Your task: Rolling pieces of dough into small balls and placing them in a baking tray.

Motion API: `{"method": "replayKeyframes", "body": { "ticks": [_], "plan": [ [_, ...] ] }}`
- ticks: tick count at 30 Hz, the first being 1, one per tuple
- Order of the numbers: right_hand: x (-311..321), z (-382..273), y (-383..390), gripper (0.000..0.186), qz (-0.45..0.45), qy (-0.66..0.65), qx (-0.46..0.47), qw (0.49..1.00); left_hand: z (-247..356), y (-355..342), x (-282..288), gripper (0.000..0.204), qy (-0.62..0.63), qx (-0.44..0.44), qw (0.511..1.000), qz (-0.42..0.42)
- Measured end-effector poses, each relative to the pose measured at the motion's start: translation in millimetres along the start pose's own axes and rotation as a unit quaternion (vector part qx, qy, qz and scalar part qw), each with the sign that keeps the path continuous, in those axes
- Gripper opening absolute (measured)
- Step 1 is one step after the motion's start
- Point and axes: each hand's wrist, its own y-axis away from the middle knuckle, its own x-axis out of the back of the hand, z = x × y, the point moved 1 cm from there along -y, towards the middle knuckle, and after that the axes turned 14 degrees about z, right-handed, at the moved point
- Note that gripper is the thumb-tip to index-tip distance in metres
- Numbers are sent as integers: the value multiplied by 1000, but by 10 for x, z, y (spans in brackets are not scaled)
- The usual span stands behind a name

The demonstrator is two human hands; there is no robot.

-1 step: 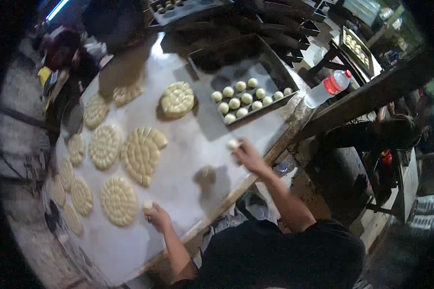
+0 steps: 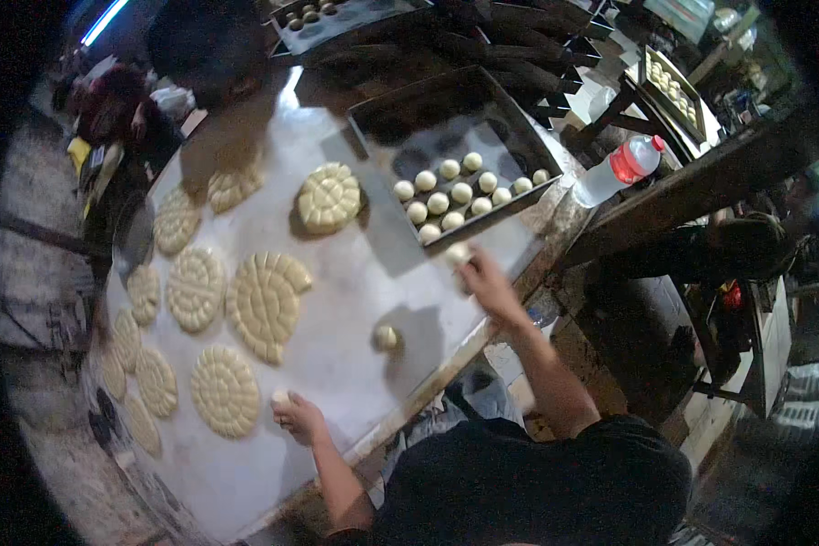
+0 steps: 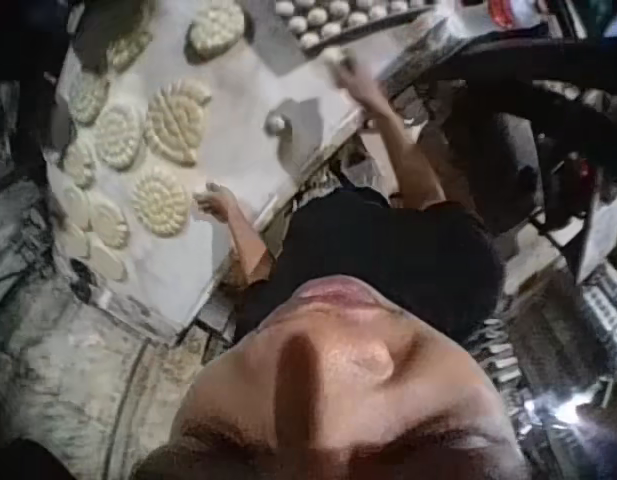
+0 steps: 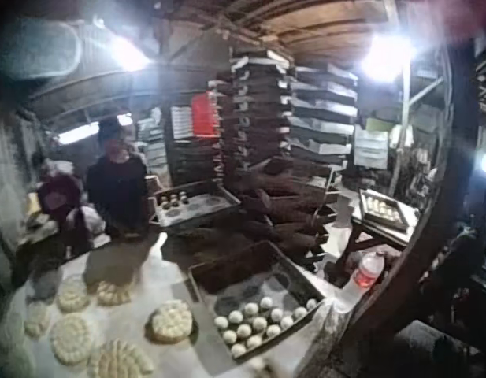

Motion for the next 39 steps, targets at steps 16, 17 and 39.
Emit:
{"method": "replayKeyframes", "body": {
  "ticks": [16, 17, 39],
  "plan": [
    [659, 354, -3289, 55, 58, 417, 224, 879, -478, 404, 391, 49, 520, 425, 724, -157],
    [645, 336, -3258, 54, 56, 430, 225, 872, -484, 436, 438, 46, 535, 410, 719, -166],
    [-1018, 497, 3366, 24, -316, 177, 239, 901, -760, 1513, 1626, 34, 415, -173, 881, -147]
  ]
}}
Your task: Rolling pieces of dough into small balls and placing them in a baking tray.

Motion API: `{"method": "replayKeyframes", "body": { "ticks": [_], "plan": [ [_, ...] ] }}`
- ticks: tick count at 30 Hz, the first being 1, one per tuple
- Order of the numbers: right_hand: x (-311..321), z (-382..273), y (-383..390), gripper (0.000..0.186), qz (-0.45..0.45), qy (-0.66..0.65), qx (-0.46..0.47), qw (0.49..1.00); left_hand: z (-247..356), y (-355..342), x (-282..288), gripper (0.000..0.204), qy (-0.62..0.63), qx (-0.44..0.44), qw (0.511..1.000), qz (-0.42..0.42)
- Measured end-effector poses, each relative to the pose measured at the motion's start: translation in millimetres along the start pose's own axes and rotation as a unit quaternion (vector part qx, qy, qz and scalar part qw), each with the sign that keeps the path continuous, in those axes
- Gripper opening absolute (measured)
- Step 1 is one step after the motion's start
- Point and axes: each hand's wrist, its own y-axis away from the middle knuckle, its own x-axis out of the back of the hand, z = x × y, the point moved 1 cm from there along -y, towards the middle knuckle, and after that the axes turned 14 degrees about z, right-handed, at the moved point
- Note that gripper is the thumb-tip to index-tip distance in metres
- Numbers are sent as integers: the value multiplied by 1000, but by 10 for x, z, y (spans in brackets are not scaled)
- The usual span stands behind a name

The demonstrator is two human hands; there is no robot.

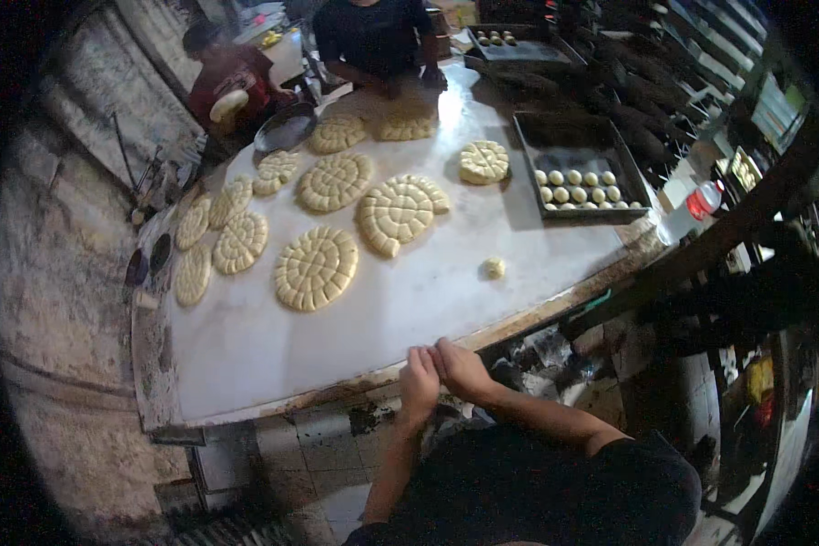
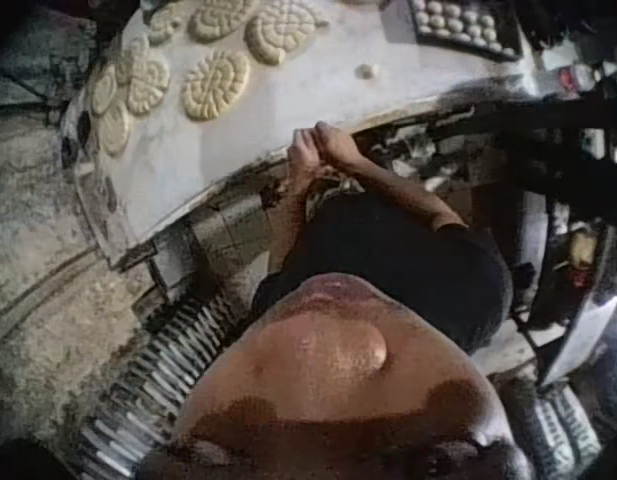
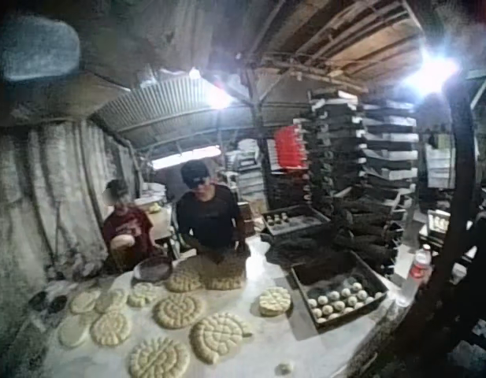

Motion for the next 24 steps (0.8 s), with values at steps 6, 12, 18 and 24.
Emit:
{"method": "replayKeyframes", "body": {
  "ticks": [6, 12, 18, 24],
  "plan": [
    [778, 826, -452, 21, 86, 159, -63, 981, -285, -140, -448, 47, -27, 18, 998, -50],
    [1863, 1787, -538, 20, 183, 251, 77, 947, -503, -589, -906, 26, -22, -93, 993, -67],
    [1843, 2648, -1716, 40, 164, 250, 153, 942, -172, -1563, -1926, 19, -176, -199, 963, 36],
    [1277, 2489, -1184, 55, -169, 317, 186, 915, 222, -712, -1826, 25, -189, -214, 957, -48]
  ]
}}
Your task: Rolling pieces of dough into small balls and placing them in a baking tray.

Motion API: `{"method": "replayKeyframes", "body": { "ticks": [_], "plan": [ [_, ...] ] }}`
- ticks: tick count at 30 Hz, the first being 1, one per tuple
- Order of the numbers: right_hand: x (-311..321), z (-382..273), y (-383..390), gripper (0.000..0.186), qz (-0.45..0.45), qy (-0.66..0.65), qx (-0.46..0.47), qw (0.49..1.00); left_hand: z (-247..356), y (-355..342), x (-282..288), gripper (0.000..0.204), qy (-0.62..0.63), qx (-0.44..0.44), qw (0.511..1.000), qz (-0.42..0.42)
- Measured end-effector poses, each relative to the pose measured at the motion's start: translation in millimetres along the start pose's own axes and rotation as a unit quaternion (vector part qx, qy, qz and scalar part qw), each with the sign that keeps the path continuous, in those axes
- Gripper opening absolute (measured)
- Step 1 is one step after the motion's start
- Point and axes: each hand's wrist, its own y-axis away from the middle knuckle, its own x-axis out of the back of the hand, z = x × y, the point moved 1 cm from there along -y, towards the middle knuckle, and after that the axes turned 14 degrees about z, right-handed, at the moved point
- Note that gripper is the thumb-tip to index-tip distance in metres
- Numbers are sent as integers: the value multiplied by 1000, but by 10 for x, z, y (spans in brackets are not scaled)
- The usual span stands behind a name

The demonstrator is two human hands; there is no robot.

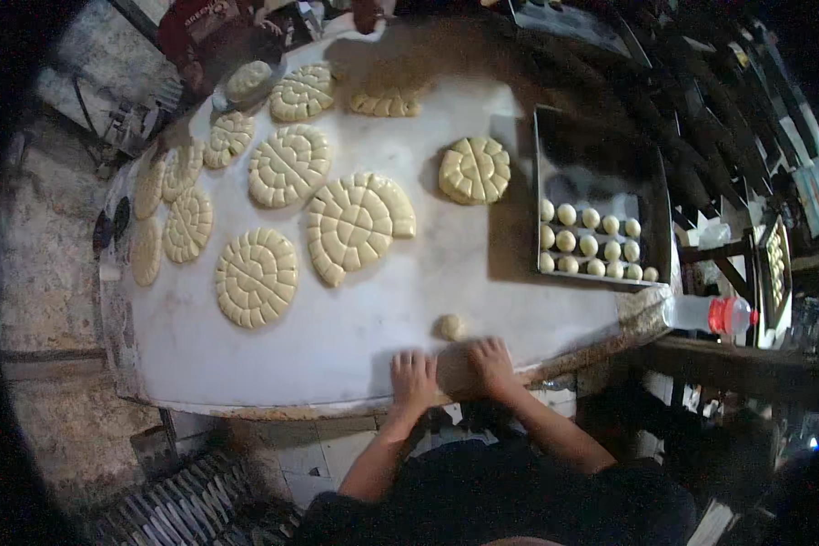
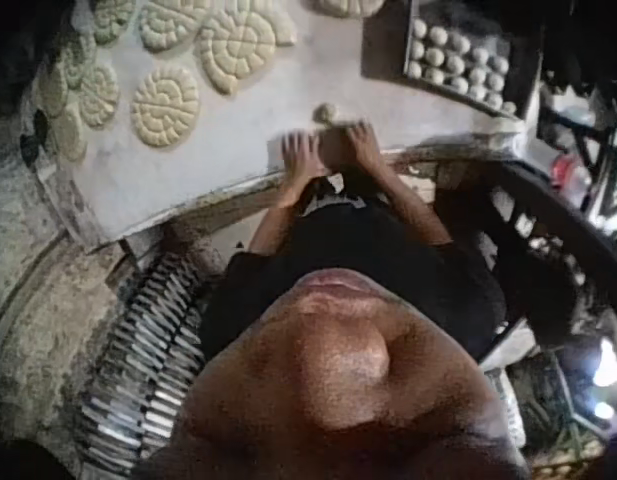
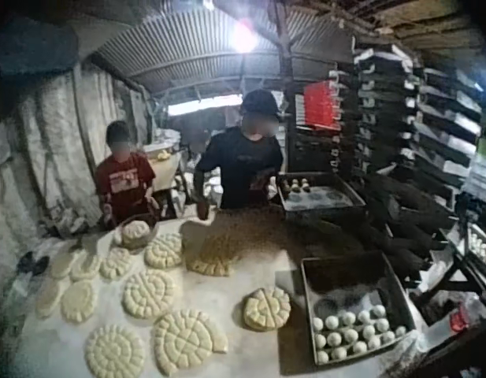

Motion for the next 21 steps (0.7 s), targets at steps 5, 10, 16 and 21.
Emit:
{"method": "replayKeyframes", "body": {
  "ticks": [5, 10, 16, 21],
  "plan": [
    [433, 942, 93, 55, -72, 6, -28, 997, -606, -233, 115, 9, -54, 104, 989, 88],
    [105, 585, -660, 52, 127, -70, -141, 979, -216, -668, -260, 14, -89, 169, 974, 120],
    [579, 579, 145, 45, -19, -99, 84, 991, -184, -292, 274, 16, 9, 78, 982, 174],
    [173, 980, -388, 48, 254, 36, -85, 963, -622, -418, -31, 15, -91, 204, 967, 122]
  ]
}}
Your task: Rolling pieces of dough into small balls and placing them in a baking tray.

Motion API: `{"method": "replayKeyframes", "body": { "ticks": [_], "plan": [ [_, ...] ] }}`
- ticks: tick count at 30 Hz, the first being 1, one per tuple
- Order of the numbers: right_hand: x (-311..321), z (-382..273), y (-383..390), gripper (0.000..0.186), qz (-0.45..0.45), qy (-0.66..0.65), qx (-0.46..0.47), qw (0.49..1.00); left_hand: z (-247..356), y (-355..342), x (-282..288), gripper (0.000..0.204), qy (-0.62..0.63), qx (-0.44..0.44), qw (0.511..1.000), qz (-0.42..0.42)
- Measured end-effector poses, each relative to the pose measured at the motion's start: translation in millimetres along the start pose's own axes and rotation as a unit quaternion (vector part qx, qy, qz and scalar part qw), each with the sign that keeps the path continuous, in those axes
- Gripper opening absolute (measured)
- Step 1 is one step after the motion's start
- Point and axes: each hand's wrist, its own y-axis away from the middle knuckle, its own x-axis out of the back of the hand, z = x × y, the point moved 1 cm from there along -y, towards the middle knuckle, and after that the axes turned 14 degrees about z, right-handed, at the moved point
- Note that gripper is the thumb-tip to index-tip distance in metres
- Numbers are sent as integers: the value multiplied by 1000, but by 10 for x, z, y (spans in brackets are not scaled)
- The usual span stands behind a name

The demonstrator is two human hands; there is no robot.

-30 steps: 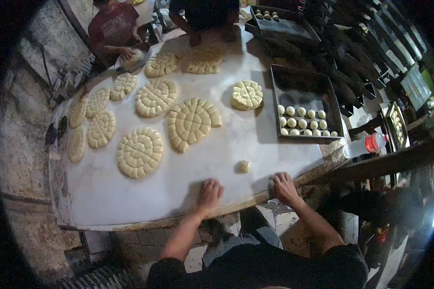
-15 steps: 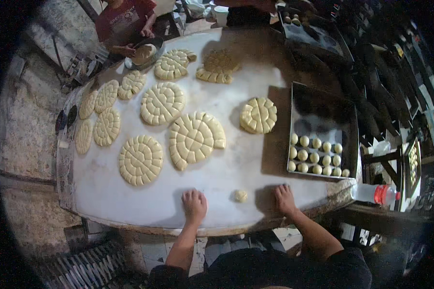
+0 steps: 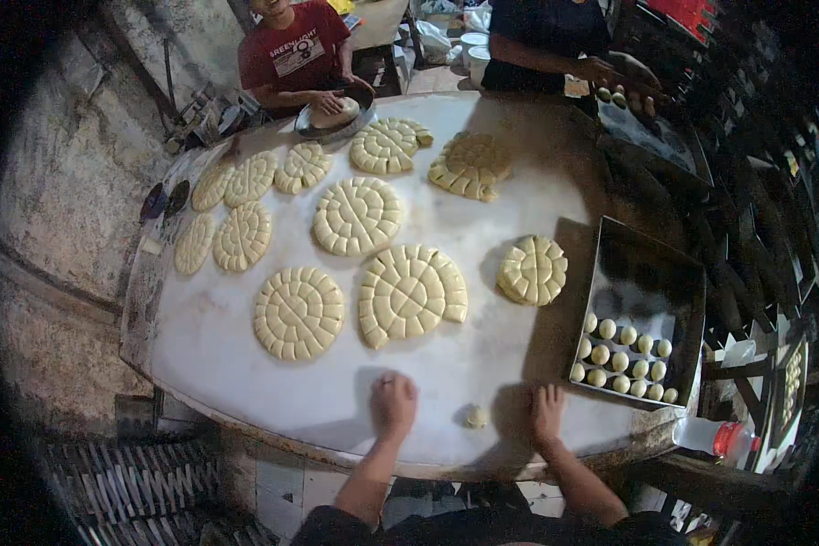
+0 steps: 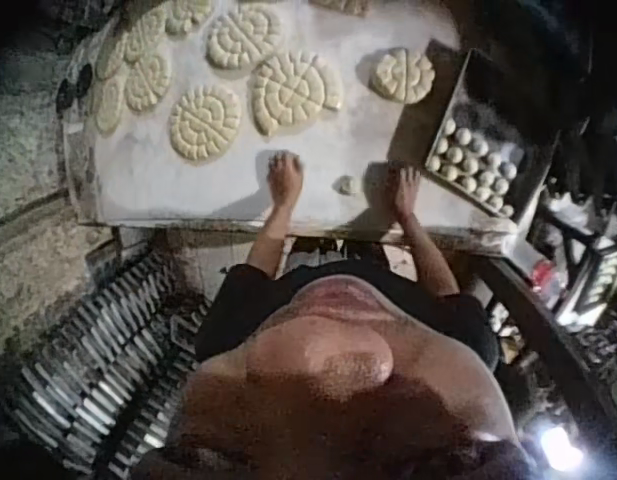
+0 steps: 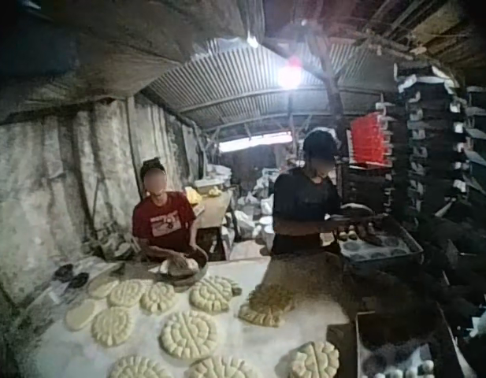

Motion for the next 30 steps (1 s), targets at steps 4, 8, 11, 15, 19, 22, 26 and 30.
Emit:
{"method": "replayKeyframes", "body": {
  "ticks": [4, 8, 11, 15, 19, 22, 26, 30],
  "plan": [
    [-67, -531, 591, 38, -101, -56, 16, 993, -40, 210, -9, 19, 134, -130, 979, -79],
    [475, -135, 622, 43, -285, -120, 22, 951, -436, -45, 313, 16, 118, -184, 975, 28],
    [290, -24, 44, 33, -42, 30, -113, 992, -577, -380, 134, 13, 227, 38, 972, 45],
    [-109, -917, -23, 14, 151, -66, -182, 969, -410, -133, -284, 20, 155, -168, 973, -43],
    [225, -1589, 537, 26, 149, -63, -142, 977, -661, 561, -1, 16, 183, -135, 965, -129],
    [562, -1522, 592, 30, 109, -32, -51, 992, -996, 612, 340, 23, 234, -208, 948, -60],
    [782, -1573, 344, 28, 62, -103, -252, 960, -1209, 382, 509, 25, 244, -247, 936, -63],
    [818, -2671, 428, 27, -69, -336, -349, 872, -1267, 473, 552, 40, 456, 287, 800, -265]
  ]
}}
